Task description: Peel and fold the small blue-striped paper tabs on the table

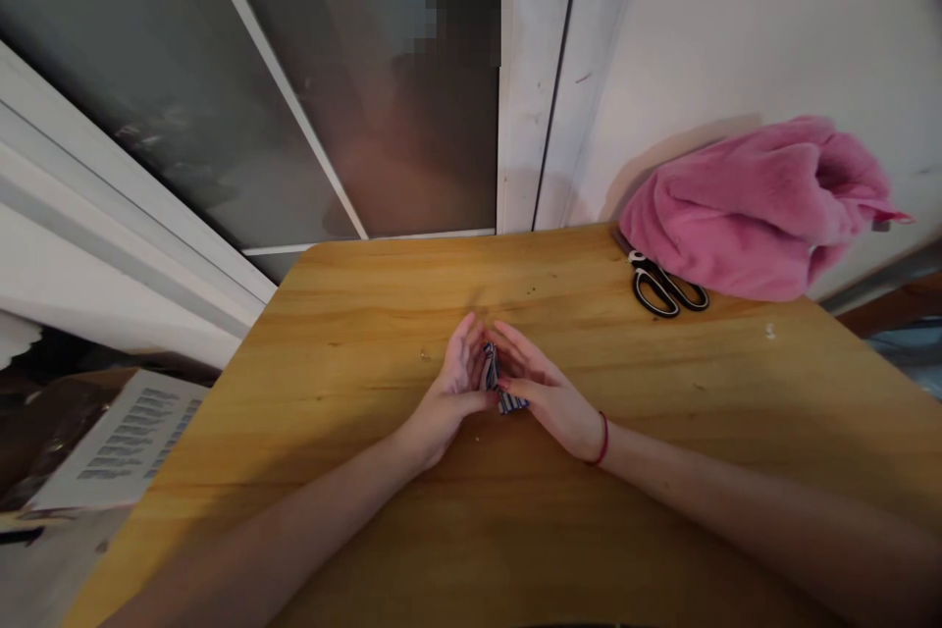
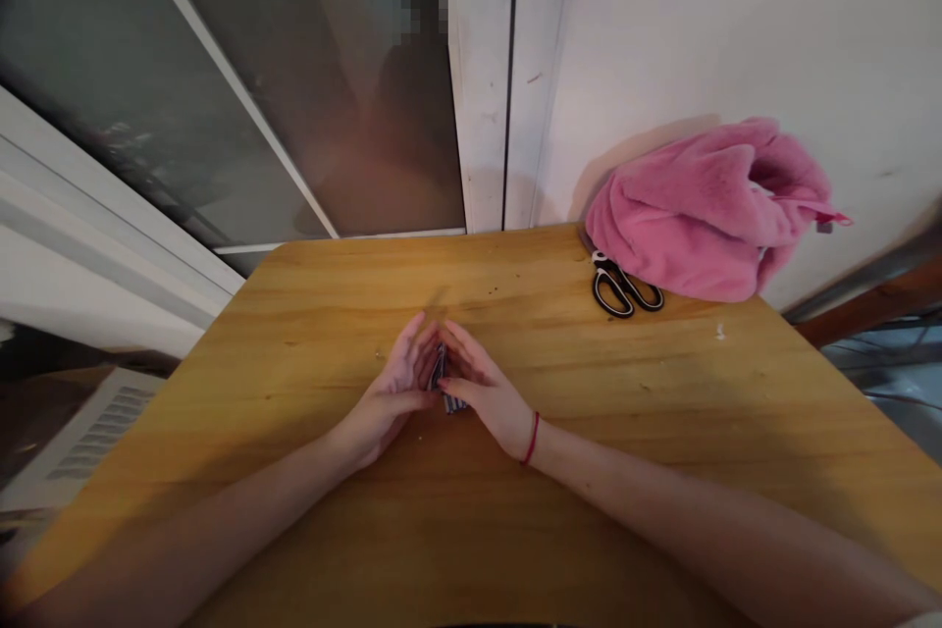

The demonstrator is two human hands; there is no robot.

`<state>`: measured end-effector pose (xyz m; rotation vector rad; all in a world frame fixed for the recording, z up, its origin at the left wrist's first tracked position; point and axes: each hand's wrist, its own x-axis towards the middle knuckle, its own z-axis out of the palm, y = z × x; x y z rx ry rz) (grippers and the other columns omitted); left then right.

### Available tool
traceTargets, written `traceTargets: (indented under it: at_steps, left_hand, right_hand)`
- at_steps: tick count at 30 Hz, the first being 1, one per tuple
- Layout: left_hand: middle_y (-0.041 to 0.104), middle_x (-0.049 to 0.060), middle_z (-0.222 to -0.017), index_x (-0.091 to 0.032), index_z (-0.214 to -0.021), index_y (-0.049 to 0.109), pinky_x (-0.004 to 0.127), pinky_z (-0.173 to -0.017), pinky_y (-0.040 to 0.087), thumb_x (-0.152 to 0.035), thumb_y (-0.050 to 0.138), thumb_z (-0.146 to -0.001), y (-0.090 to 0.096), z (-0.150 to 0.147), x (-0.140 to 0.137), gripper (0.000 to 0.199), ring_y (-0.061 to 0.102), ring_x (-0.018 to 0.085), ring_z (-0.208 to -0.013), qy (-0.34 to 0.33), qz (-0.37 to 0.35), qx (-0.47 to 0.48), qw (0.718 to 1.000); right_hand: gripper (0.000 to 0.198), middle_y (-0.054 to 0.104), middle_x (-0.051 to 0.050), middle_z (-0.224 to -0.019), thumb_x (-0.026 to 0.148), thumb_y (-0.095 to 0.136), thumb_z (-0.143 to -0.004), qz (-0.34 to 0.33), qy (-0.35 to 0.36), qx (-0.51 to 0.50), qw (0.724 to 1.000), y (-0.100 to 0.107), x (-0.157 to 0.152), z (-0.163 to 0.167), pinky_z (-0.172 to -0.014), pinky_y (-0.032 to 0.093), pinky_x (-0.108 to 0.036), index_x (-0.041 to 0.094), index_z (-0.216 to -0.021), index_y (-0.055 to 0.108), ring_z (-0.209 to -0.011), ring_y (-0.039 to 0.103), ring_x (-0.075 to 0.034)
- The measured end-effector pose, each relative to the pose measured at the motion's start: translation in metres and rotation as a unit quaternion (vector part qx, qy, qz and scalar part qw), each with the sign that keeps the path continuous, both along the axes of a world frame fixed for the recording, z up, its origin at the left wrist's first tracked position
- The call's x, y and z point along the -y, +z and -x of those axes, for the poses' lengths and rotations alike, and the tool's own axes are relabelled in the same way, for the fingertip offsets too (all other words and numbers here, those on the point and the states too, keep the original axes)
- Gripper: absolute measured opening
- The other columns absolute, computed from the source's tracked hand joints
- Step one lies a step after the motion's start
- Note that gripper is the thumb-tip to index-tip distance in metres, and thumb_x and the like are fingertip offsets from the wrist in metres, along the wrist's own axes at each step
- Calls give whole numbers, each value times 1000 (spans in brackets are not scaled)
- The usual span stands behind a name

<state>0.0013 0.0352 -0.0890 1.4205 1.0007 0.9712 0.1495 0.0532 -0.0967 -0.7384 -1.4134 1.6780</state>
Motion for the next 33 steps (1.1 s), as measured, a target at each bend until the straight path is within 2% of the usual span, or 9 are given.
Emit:
traceTargets:
  at_steps: [5, 10, 15, 19, 22, 24, 27, 30, 33]
  left_hand:
    - [13, -1, -149, -36, -137, 6, 41, -110, 22, -4, 50, -67, 1, 2, -3, 89, 12, 19, -137, -6, 22, 103, 994]
    - [11, 0, -149, -35, -135, 14, 41, -113, 10, -3, 57, -65, 2, 1, -4, 89, 3, 20, -137, -23, 10, 145, 989]
    - [15, 3, -147, -36, -134, 14, 43, -111, 12, -5, 61, -67, 1, 0, -5, 87, 9, 22, -137, -4, -14, 163, 986]
    - [16, 6, -147, -34, -132, 20, 45, -107, 25, -9, 59, -70, 2, 2, -6, 77, 18, 24, -134, 19, -24, 135, 990]
    - [20, 6, -145, -33, -131, 22, 45, -103, 31, -8, 55, -72, -2, 4, -9, 72, 23, 25, -132, 39, -40, 106, 993]
    - [26, 7, -143, -32, -130, 23, 46, -105, 30, -5, 51, -72, -6, 5, -10, 71, 24, 24, -132, 55, -58, 91, 993]
    - [29, 6, -141, -29, -129, 27, 46, -110, 20, 0, 44, -70, -10, 6, -11, 68, 23, 21, -133, 82, -82, 60, 991]
    - [31, 4, -140, -25, -125, 34, 45, -113, 11, 2, 41, -70, -7, 6, -6, 62, 21, 19, -134, 116, -109, -12, 987]
    - [34, 4, -138, -25, -125, 36, 46, -113, 11, 2, 39, -70, 0, 5, 3, 61, 23, 20, -133, 143, -137, -65, 978]
  right_hand:
    - [68, 31, -4, -143, 20, 54, -72, 41, -31, -45, 998, -3, -3, 0, -104, 33, -44, 31, -134, 27, -128, 35, -20]
    - [61, 37, -2, -139, 17, 58, -73, 70, -38, -107, 991, -1, -1, -1, -107, 27, -42, 34, -128, 36, -127, 35, -19]
    - [57, 34, 1, -141, 20, 58, -77, 32, 7, -127, 991, 5, 3, -3, -109, 24, -40, 35, -127, 39, -130, 31, -18]
    - [58, 30, 1, -144, 28, 59, -79, 11, 41, -102, 994, 7, 8, -4, -106, 29, -41, 38, -130, 34, -131, 28, -19]
    - [58, 30, -2, -144, 32, 57, -80, -6, 45, -73, 996, 7, 9, -4, -106, 27, -43, 35, -132, 32, -131, 28, -20]
    - [57, 31, -3, -143, 31, 57, -80, -17, 32, -61, 997, 8, 8, -5, -109, 23, -43, 33, -131, 33, -132, 27, -20]
    - [51, 36, -3, -140, 27, 57, -79, -31, -15, -62, 997, 8, 4, -6, -110, 20, -42, 32, -127, 38, -132, 27, -19]
    - [45, 41, -3, -136, 24, 56, -78, -33, -83, -51, 995, 7, 1, -7, -111, 18, -42, 31, -121, 42, -131, 29, -18]
    - [46, 43, -2, -134, 22, 55, -79, -14, -115, -49, 992, 8, 1, -7, -110, 22, -42, 32, -121, 40, -130, 30, -17]
